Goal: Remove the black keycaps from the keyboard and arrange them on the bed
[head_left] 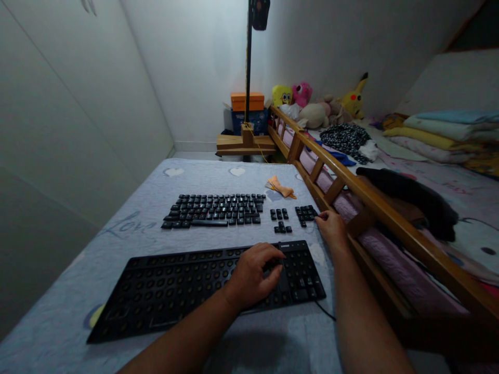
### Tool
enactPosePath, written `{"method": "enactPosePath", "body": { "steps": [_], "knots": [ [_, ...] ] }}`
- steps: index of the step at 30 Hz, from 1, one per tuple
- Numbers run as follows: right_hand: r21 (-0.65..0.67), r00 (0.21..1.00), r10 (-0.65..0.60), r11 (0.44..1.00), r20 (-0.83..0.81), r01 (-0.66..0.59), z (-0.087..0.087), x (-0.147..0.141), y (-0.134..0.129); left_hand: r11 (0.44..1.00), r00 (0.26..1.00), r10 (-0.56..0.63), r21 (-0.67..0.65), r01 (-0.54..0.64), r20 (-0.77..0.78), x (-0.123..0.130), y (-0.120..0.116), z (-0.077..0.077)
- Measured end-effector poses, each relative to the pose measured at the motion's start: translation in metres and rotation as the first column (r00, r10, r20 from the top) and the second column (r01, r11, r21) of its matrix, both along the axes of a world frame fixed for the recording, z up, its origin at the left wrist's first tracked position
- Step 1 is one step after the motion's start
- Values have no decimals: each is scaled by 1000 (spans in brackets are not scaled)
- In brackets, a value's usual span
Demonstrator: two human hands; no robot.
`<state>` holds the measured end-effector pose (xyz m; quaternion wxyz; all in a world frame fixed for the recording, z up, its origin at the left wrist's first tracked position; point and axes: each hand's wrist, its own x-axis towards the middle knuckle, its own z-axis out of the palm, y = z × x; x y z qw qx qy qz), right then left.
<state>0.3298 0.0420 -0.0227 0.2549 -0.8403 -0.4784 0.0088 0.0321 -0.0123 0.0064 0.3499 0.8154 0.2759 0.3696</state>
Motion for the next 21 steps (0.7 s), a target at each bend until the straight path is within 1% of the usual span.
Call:
{"method": "enactPosePath", "body": {
  "steps": [8, 14, 18, 21],
  "knots": [
    [18, 1000, 3, 1000, -17, -2, 3, -2, -2, 1000, 1000, 6, 4, -6, -2, 0, 0, 0],
    [65, 998, 10, 998, -60, -6, 5, -4, -5, 1000, 1000, 11, 1, -11, -10, 0, 0, 1],
    [145, 994, 14, 989, -108, 2, 12, -4, -8, 1000, 1000, 15, 6, -15, -9, 0, 0, 2],
    [251, 987, -6, 967, -162, 47, 22, 1, -8, 1000, 1000, 20, 11, -20, -15, 1, 0, 2]
  ]
}}
